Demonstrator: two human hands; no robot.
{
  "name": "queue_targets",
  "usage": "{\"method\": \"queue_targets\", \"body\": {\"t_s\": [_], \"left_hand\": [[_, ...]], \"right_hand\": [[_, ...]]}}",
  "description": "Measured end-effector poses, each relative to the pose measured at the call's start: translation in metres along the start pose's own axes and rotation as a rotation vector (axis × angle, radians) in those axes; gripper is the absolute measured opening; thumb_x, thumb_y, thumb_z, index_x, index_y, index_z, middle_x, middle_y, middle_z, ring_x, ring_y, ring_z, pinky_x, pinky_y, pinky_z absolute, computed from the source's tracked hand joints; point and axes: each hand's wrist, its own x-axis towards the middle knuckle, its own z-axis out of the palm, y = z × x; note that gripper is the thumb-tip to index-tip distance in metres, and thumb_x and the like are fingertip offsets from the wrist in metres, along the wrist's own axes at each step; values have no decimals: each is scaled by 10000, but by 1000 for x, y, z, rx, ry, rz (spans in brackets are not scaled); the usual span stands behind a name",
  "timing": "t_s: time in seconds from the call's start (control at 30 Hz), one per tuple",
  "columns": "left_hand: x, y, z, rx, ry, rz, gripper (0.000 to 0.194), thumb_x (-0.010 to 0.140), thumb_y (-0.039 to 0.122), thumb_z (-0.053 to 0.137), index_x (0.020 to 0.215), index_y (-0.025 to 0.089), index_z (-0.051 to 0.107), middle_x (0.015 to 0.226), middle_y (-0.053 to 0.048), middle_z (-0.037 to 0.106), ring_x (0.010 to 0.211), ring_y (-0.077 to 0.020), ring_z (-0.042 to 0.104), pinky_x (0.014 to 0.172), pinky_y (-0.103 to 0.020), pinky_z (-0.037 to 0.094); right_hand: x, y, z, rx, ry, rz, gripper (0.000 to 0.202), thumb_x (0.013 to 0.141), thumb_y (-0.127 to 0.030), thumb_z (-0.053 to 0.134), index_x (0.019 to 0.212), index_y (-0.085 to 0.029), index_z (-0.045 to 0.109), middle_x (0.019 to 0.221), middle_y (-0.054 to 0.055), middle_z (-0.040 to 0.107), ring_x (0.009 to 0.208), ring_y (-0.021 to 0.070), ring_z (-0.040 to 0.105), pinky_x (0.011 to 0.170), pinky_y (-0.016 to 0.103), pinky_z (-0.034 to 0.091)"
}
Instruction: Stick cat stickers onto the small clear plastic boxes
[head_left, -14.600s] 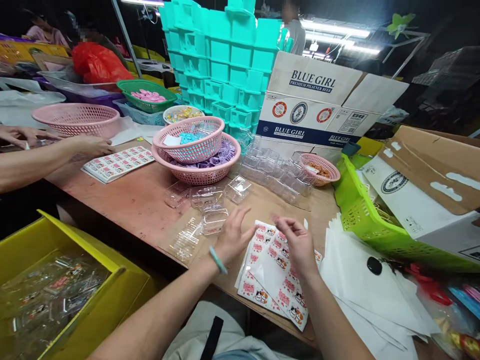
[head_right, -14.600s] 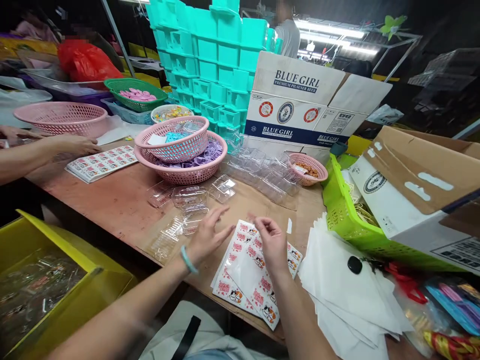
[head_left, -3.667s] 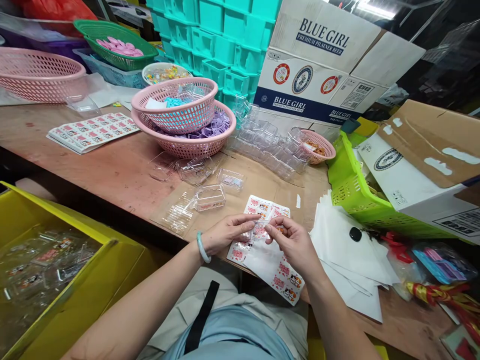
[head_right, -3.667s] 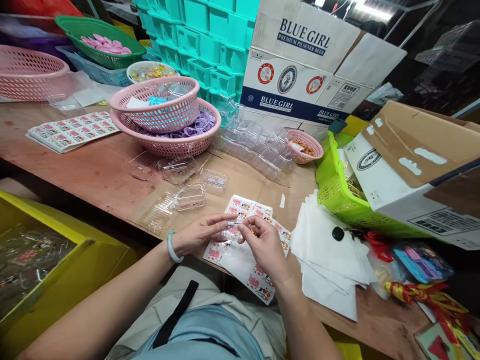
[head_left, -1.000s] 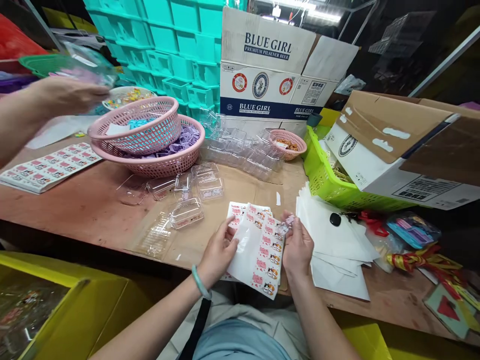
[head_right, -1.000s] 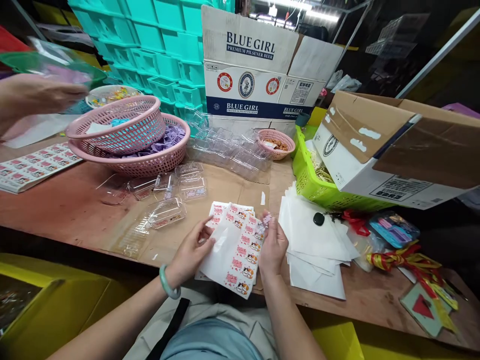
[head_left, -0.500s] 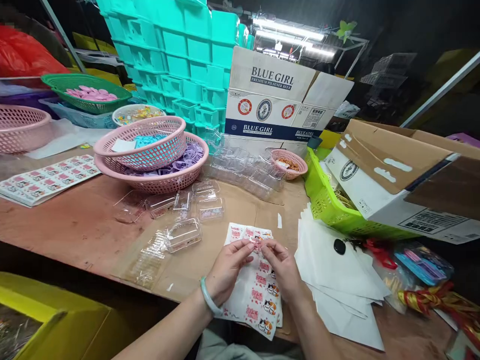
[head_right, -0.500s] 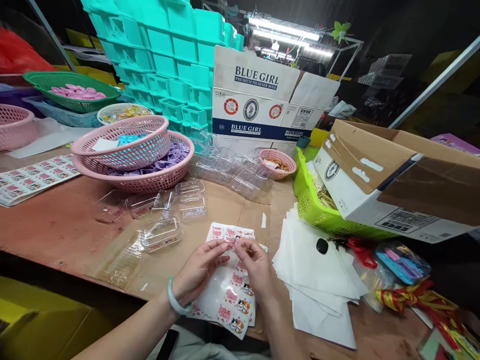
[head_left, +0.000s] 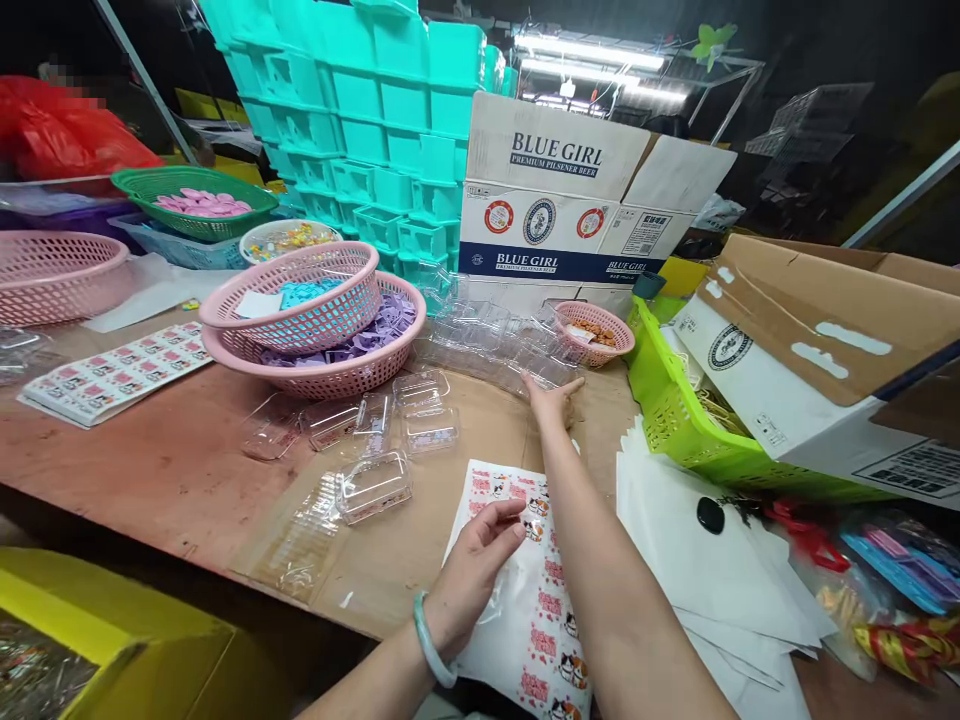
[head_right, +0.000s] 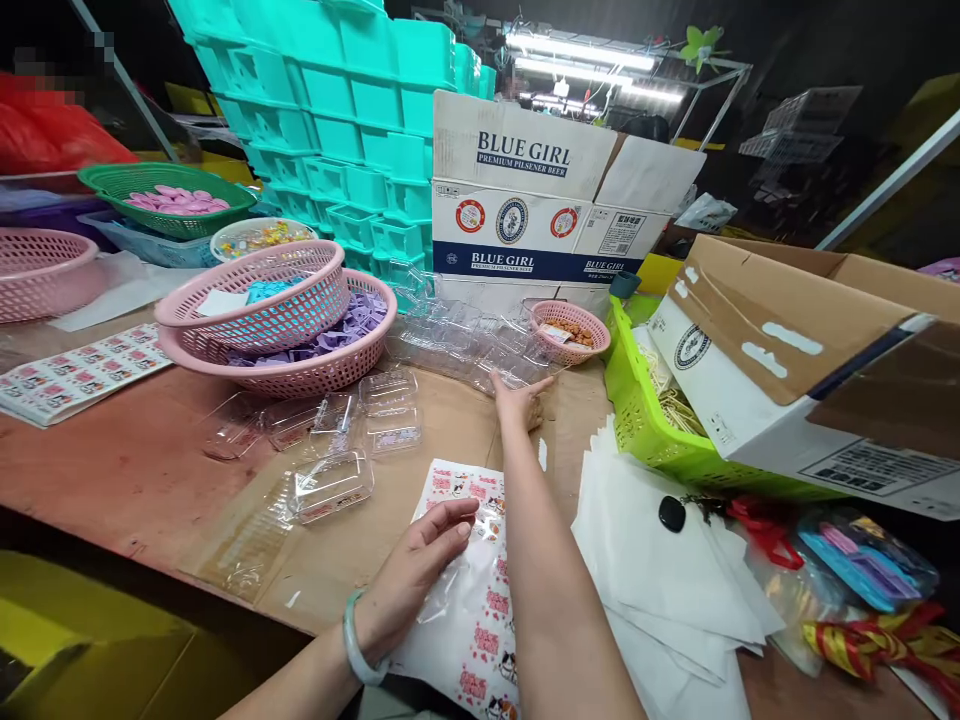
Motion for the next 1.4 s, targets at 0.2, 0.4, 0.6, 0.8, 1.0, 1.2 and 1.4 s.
{"method": "queue_targets", "body": {"t_s": [0.2, 0.4, 0.6, 0.8, 1.0, 1.2, 1.4], "left_hand": [[7, 0, -17, 68, 13, 82, 444, 755, 430, 696, 1110, 172, 630, 1150, -106, 630, 1134, -255, 526, 1039, -400, 344], [31, 33, -18, 70, 105, 215, 669, 753, 425, 716, 1336, 233, 448, 1431, -128, 417, 1277, -253, 430, 1052, -389, 351], [36, 55, -27, 29, 34, 64, 649, 722, 339, 741, 1300, 188, 486, 1189, -125, 569, 998, -212, 585, 871, -357, 466], [-3, 34, -36, -131, 62, 122, 539, 770, 238, 640, 1293, 263, 513, 1065, -37, 623, 895, -138, 576, 773, -252, 431], [-26, 16, -32, -80, 79, 151, 579, 770, 301, 696, 1307, 274, 482, 1135, -57, 611, 1056, -188, 567, 956, -325, 395], [-26, 5, -31, -34, 71, 86, 469, 751, 393, 717, 1167, 217, 592, 1082, -57, 614, 1013, -182, 561, 938, -324, 409], [-22, 6, -35, -198, 74, -10, 468, 741, 385, 734, 1153, 184, 640, 1090, -64, 630, 1023, -169, 560, 1000, -341, 379]], "right_hand": [[-2, 39, -42, 180, -181, -120, 1304, 604, -451, 766, 1480, -190, -164, 1441, 191, 381, 1293, 279, 442, 1051, 437, 376], [-38, 49, -97, 353, -749, -179, 1225, 613, -353, 801, 1492, -338, -52, 1258, 64, 585, 1041, 201, 626, 884, 365, 521], [-51, 50, -101, 370, -948, -330, 1084, 749, -393, 705, 1485, -357, -90, 1337, 91, 533, 1121, 222, 579, 954, 443, 459], [-21, 71, -89, -273, -417, -775, 1002, 659, -356, 732, 1490, -249, 181, 1421, 134, 418, 1318, 322, 377, 1098, 550, 264], [-103, 54, -116, 196, -283, -664, 339, 830, -449, 604, 1082, -224, 600, 1075, 81, 634, 985, 227, 597, 898, 408, 481], [-169, 53, -135, 378, -565, -252, 264, 769, -454, 694, 792, -195, 653, 677, 18, 659, 591, 137, 569, 576, 268, 493], [-167, 51, -146, 267, -778, -161, 305, 761, -476, 706, 730, -181, 635, 556, -17, 605, 511, 99, 513, 533, 222, 428]]}}
